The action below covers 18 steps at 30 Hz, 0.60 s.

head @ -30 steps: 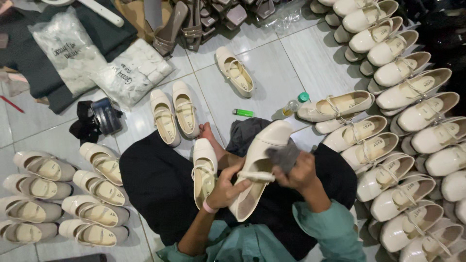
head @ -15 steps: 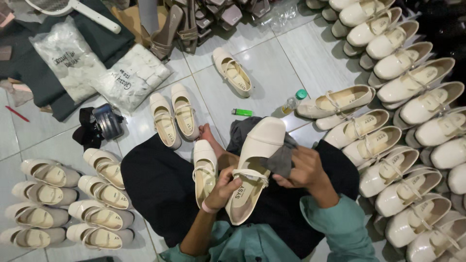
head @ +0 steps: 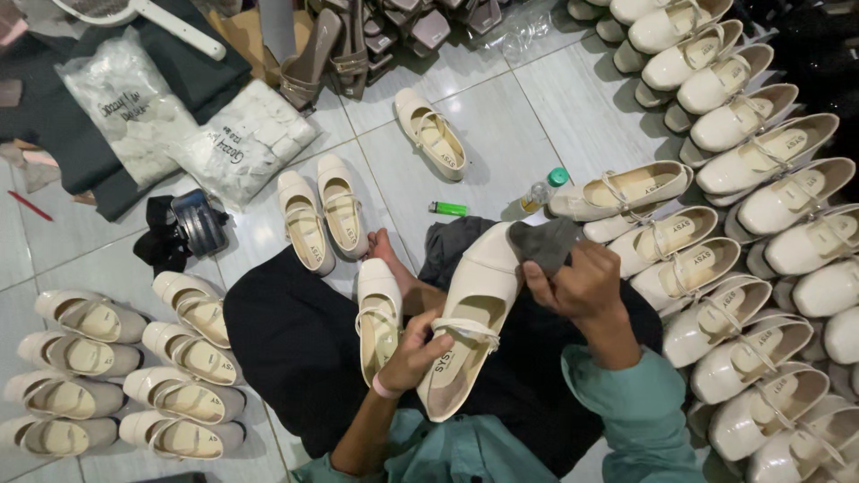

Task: The person sits on the floor surrounded by rows of white shoes and wipes the exterior and interior of several pairs with a gray cloth. The person handles the shoes one at a time, turning them over to clean different surfaces.

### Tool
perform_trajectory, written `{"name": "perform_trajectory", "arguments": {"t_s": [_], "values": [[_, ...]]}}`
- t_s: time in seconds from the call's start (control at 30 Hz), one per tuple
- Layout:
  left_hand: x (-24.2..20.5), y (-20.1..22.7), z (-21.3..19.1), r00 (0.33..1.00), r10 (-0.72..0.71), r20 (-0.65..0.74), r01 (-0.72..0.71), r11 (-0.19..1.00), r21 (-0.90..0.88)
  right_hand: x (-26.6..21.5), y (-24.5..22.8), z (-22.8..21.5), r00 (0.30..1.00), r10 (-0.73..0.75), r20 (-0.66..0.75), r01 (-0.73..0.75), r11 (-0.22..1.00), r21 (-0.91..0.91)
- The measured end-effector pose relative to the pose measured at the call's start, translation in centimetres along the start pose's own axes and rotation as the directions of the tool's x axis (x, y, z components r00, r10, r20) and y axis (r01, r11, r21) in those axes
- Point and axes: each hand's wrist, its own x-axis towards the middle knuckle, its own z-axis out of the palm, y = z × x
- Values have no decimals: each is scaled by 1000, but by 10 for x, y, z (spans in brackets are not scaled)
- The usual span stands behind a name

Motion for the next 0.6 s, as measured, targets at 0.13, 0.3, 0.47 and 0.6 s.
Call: {"name": "perform_trajectory", "arguments": {"t_s": [0.13, 0.3, 0.47, 0.6], "values": [[2, 20, 7, 999, 52, 9, -53, 987, 150, 12, 0, -6, 981, -194, -17, 195, 976, 100], [3, 39, 16, 992, 88, 93, -110, 957, 270, 14, 6, -15, 998, -2, 55, 5, 998, -57], [7, 56, 22, 992, 110, 62, -124, 940, 317, 8, -2, -9, 965, -253, -65, 261, 949, 179], [4, 62, 26, 992, 109, 65, -125, 921, 369, -2, -5, -7, 993, -107, -43, 109, 993, 43]]}}
